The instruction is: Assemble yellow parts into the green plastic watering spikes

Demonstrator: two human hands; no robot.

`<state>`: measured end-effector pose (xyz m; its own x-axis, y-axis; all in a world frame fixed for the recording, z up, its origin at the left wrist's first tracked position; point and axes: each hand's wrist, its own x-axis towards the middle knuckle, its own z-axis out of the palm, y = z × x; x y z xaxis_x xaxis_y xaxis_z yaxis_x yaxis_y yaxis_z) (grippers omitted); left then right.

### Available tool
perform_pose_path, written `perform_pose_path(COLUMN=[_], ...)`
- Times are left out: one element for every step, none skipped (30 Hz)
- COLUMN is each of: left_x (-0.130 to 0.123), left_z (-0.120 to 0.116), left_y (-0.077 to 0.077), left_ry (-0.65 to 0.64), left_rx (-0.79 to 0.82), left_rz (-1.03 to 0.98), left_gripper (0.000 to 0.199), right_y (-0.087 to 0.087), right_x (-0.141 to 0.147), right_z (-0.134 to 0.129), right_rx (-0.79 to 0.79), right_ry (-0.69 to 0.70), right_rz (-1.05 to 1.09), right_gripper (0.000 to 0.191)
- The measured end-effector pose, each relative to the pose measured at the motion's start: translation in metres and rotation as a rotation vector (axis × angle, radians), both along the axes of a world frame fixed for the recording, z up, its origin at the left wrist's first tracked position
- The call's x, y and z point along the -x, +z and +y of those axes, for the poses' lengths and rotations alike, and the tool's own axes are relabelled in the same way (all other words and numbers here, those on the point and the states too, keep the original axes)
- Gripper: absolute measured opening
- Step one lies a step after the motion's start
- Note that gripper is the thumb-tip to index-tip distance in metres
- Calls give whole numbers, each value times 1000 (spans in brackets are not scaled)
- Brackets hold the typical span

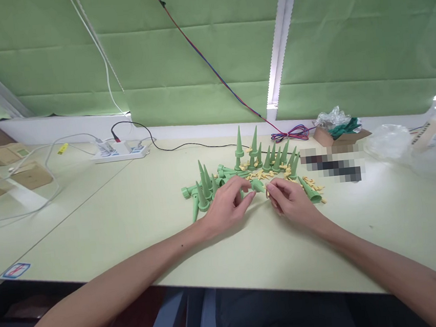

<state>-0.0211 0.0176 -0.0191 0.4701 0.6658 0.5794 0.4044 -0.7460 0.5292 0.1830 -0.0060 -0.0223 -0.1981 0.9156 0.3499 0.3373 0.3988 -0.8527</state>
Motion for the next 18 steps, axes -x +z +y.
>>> perform_pose_path(left_x=[0, -1, -1, -1, -2, -2, -2, -3, -3, -3, -3, -4, -4, -4, -4, -4, -4, -4], left_z=[0, 0, 0, 0, 1, 0, 0, 0, 0, -1, -1, -1, -2, -2, -3, -3, -4, -4], left_y=[1, 1, 2, 2, 3, 3, 4, 5, 5, 6, 7, 7, 8, 8, 9, 9, 10, 10], left_ry=[10, 17, 24, 29, 32, 33, 32, 29, 23, 17, 11, 8, 6, 6, 7, 7, 7, 7], left_rx=[19, 38, 58, 81, 107, 136, 167, 195, 217, 237, 254, 269, 282, 294, 306, 317, 328, 338], left_rz=[9, 23, 40, 57, 70, 77, 80, 77, 70, 63, 58, 56, 55, 57, 58, 59, 58, 58], left_gripper=[15, 20, 27, 33, 38, 42, 45, 46, 47, 47, 47, 47, 47, 47, 46, 45, 44, 43], right_y=[0, 1, 1, 1, 2, 2, 2, 2, 2, 2, 2, 2, 1, 1, 1, 1, 1, 1], right_x=[0, 0, 0, 0, -1, -1, -1, -1, -1, -1, 0, 0, 0, 0, 0, -1, -1, -1], right_z=[0, 0, 0, 0, 0, 0, -1, -1, -2, -2, -2, -3, -3, -3, -3, -3, -2, -2], right_rx=[0, 1, 0, -1, -4, -8, -12, -17, -23, -31, -40, -48, -55, -59, -60, -59, -57, -54], right_ry=[-10, -17, -23, -27, -31, -32, -30, -28, -24, -20, -16, -13, -11, -8, -4, -2, -1, 1], right_rz=[12, 20, 24, 26, 28, 29, 29, 28, 23, 14, 1, -12, -24, -33, -39, -43, -45, -48], right_gripper=[40, 39, 38, 38, 37, 37, 36, 34, 33, 32, 31, 30, 29, 29, 29, 28, 29, 29])
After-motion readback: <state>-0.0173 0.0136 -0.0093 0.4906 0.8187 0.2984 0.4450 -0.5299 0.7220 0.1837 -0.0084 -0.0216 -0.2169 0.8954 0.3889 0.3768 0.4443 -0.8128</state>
